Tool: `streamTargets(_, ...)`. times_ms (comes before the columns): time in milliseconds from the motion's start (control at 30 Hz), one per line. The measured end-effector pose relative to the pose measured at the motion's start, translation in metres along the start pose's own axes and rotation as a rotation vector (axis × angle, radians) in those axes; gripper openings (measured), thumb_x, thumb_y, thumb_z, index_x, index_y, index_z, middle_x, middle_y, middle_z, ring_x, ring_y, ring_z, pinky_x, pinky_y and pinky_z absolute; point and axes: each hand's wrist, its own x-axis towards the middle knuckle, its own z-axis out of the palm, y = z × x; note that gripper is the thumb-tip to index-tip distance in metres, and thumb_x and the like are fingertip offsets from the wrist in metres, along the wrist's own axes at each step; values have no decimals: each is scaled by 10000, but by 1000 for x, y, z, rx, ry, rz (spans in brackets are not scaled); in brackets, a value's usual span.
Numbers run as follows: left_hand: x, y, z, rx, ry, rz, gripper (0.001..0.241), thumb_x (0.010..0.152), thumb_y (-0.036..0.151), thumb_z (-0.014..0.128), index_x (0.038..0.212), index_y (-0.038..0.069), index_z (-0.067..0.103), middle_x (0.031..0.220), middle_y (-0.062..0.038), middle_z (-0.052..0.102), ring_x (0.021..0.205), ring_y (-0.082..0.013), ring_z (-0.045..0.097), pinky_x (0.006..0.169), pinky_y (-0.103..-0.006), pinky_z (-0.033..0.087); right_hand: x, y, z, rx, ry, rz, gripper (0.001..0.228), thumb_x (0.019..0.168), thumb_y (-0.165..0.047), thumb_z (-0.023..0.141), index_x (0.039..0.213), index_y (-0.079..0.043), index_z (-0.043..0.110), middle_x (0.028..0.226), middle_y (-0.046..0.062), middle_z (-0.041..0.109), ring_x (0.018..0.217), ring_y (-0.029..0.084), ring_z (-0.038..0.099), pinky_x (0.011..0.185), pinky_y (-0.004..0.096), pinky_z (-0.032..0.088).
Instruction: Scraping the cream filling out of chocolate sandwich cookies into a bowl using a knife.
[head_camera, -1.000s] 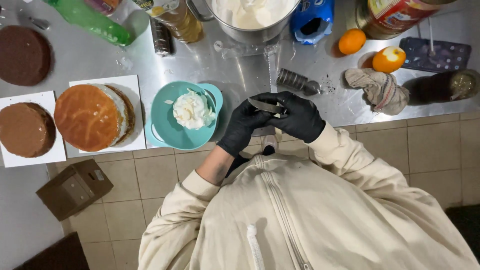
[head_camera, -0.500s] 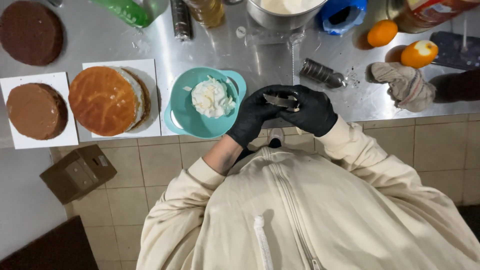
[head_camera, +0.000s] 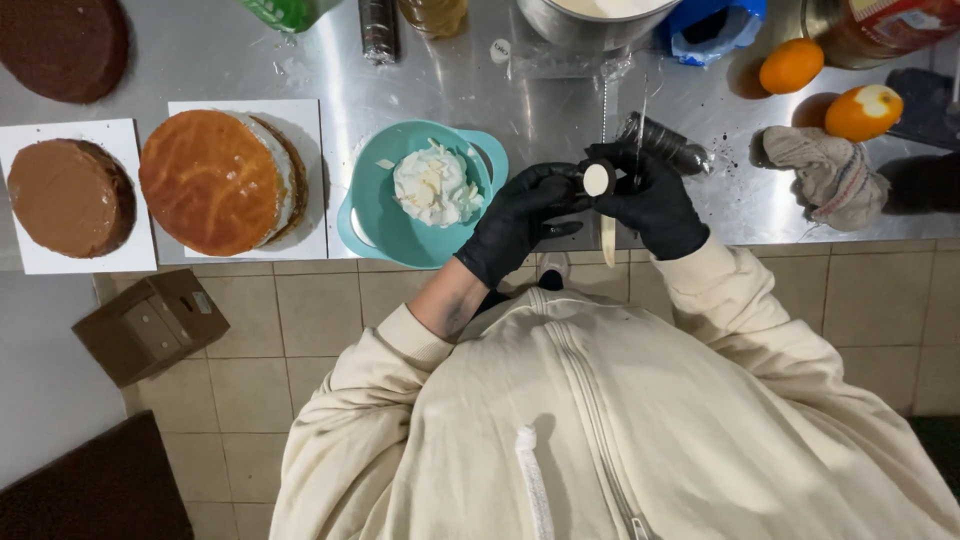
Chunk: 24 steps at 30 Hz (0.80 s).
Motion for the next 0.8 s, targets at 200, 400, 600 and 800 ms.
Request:
streamTargets(200,2,-9,0,17,112,-36,358,983,258,698,1291,87,633,1194,-86,687,1086,-226,692,882,-407,607,4,-14,20,-151,-49,-71,620,810,-12,842,1375,-45,590,1351,71,667,1223,188,651,1020,354,580)
streamTargets(400,-10,-1,-11,-64,240,152,301,943,105,741,1225,65,645,1089,-74,736,967,-239,752,775,-345,612,8,-17,35,-242,-49,-338,657,838,-67,829,1421,-25,530,1301,91,630,1209,203,608,1066,348,487)
streamTargets(600,-38,15,-8,72,402,333,357,951,72,737,1301,57,671,1114,-78,751,983,-204,742,788,-304,609,5,-48,69,-542,-50,-151,231,1132,-195,507,1179,-49,680,885,76,666,794,156,660,760,293,518)
streamTargets(800,-54,12,-26,19,422,477,370,952,31,732,1317,21,673,1169,-78,743,1035,-186,726,843,-322,629,18,-41,85,-667,-127,-366,250,1116,-184,479,1155,-61,694,918,102,654,758,151,656,708,299,519)
